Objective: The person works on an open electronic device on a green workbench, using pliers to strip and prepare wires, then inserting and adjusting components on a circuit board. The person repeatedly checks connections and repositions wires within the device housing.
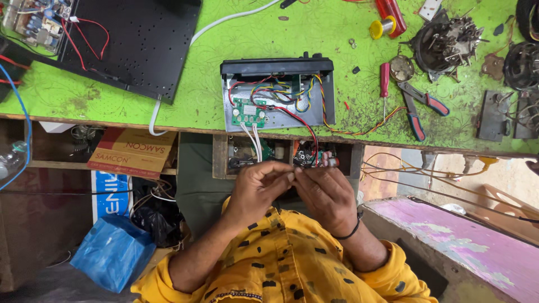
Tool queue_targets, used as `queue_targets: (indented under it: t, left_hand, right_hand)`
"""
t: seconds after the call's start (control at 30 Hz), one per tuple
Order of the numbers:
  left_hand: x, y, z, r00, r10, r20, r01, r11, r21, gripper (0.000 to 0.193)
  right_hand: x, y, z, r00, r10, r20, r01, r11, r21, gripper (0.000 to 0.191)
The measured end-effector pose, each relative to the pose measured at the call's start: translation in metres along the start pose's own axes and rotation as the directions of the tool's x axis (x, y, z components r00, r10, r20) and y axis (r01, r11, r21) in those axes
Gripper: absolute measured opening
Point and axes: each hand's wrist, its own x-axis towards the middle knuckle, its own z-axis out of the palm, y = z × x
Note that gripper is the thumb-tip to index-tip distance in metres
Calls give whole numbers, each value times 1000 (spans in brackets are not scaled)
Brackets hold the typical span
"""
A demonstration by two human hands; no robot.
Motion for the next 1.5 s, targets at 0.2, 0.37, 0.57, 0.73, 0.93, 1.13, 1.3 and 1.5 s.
queue_targets:
  t: [0.2,0.37,0.57,0.73,0.93,1.13,1.3,1.5]
  left_hand:
    - [-13,13,-13,980,201,-16,-164,843,513,13]
    - [-35,11,-23,971,231,-67,-153,808,570,5]
    - [-46,-11,-39,989,48,-137,-35,994,103,3]
    - [-65,-8,-73,976,218,30,-219,969,112,19]
    - [-69,6,-69,985,130,115,-157,953,260,33]
    - [-79,0,-41,993,-56,104,-1,877,480,31]
    - [-77,-23,-37,986,-111,123,25,834,551,17]
    - [-62,-41,-29,996,4,91,-56,815,577,20]
  right_hand:
    - [-7,-15,15,999,-25,38,24,1000,5,34]
    - [-19,-37,32,1000,22,16,-22,1000,-9,32]
    - [-38,-51,58,921,390,-7,-373,886,274,34]
    - [-27,-33,50,832,547,-88,-539,836,105,18]
    - [32,84,26,949,247,-198,-313,826,-469,17]
    - [30,111,1,955,195,-225,-268,894,-359,12]
    - [36,133,-3,904,268,-333,-316,944,-98,5]
    - [36,152,-8,908,275,-317,-318,944,-92,5]
